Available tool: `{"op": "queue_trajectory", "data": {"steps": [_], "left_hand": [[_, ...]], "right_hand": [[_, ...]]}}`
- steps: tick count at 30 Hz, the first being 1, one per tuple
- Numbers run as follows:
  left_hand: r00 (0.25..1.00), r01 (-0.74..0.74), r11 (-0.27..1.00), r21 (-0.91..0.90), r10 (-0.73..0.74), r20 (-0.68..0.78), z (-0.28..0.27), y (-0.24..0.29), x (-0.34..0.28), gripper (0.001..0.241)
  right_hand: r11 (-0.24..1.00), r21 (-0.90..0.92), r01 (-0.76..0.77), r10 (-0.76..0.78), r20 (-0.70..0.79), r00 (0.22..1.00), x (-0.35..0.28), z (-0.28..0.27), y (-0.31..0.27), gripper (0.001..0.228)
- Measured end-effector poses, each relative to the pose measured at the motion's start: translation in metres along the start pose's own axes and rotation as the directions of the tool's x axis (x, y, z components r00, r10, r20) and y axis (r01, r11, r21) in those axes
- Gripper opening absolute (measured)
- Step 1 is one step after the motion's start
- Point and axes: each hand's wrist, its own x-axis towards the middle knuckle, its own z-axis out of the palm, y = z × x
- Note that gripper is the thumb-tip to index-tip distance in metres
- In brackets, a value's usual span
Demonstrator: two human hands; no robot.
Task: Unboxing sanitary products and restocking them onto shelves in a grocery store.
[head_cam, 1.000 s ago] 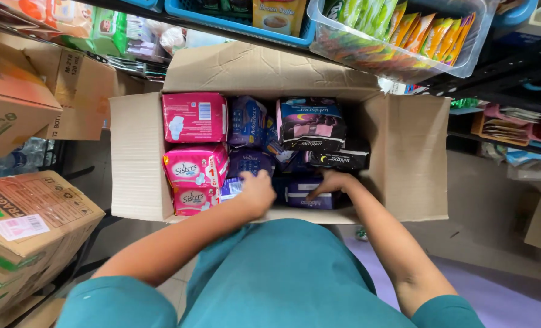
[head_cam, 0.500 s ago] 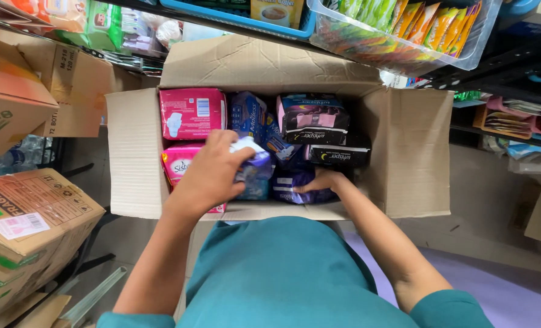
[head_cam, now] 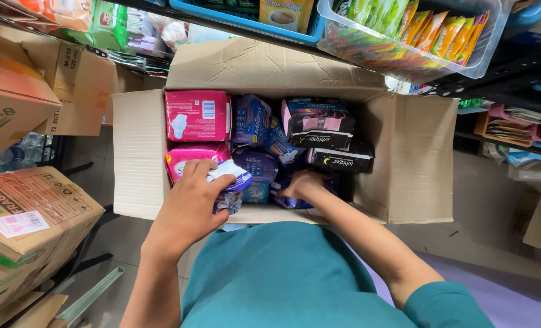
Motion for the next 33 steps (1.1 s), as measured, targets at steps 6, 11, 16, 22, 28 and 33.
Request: {"op": "queue_trajectory", "data": {"steps": [6,11,16,22,28,33], "left_hand": [[0.999,-0.020,1.000,-0.012,0.020,-0.028,-0.002,-0.002,0.002,0.056],[0.997,-0.059,0.998,-0.021,0.058,-0.045,0.002,-0.007,0.004,0.057],[0.998,-0.056,0.997,-0.053,0.054,-0.040,0.003,-0.006,0.007,0.057],[0.965,-0.225,0.935,-0.272,0.253,0.069,0.046,-0.013,0.035,0.057],[0.905,-0.412,0.850,-0.328,0.423,-0.041,0.176,0.002,0.093,0.072],[0.924,-0.242,0.576,-0.781,0.381,-0.005,0.138,0.037,0.096,0.096]], "right_hand": [[0.871,-0.423,0.251,-0.241,0.079,0.967,0.010,0.016,-0.035,0.052],[0.663,-0.612,0.431,-0.441,0.146,0.885,0.079,0.068,0.028,0.023],[0.892,-0.093,0.442,-0.450,-0.101,0.887,-0.037,-0.048,0.076,0.039],[0.693,0.603,0.394,-0.071,-0.487,0.871,-0.115,-0.073,0.219,0.032],[-0.299,0.734,0.611,0.099,-0.612,0.784,-0.186,-0.090,0.231,0.035],[-0.419,0.656,0.627,0.231,-0.591,0.773,-0.212,-0.112,0.195,0.038]]}}
